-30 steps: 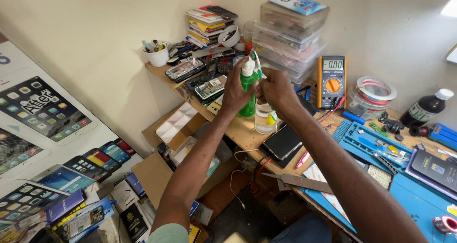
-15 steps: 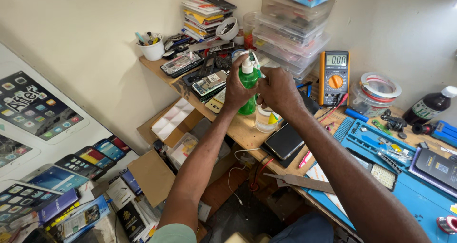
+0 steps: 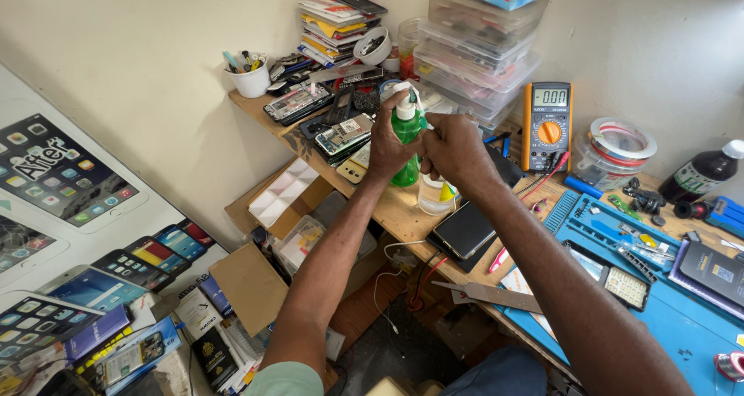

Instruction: The person sits at a repair bench and probes a disassembled phone motherboard with multimeter test leads, checking points on the board. They then attach the board to the phone body, connect a cable, and press buttons as the phone screen powers on.

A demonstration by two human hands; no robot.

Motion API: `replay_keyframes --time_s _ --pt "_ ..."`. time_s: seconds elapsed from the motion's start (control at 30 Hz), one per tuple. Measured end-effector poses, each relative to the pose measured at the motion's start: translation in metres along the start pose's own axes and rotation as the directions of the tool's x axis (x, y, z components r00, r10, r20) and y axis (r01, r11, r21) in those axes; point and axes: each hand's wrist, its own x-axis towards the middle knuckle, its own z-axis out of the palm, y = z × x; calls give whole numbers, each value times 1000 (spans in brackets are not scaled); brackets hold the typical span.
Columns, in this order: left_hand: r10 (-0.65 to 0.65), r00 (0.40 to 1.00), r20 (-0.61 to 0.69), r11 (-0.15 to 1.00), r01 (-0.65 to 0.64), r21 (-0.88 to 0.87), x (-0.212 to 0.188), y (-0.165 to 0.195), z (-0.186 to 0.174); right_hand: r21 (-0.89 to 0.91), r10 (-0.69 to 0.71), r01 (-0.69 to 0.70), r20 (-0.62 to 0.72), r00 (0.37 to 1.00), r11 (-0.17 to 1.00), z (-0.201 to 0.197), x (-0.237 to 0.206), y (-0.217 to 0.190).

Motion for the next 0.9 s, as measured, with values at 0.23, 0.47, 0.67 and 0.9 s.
replay_keyframes --time_s 0.23,0.47,0.67,0.9 --pt "34 999 6 998 -34 56 6 18 -2 53 -36 37 -20 999 998 0 -1 6" --pt "25 1000 0 1000 -25 4 5 39 3 74 -69 70 -14 998 995 -5 -11 22" --pt "-6 998 60 997 10 -73 -2 38 11 85 -90 99 -104 990 991 -13 -43 9" --pt "-29 978 -204 963 82 256 -45 78 27 330 -35 136 -294 955 934 -12 -274 67"
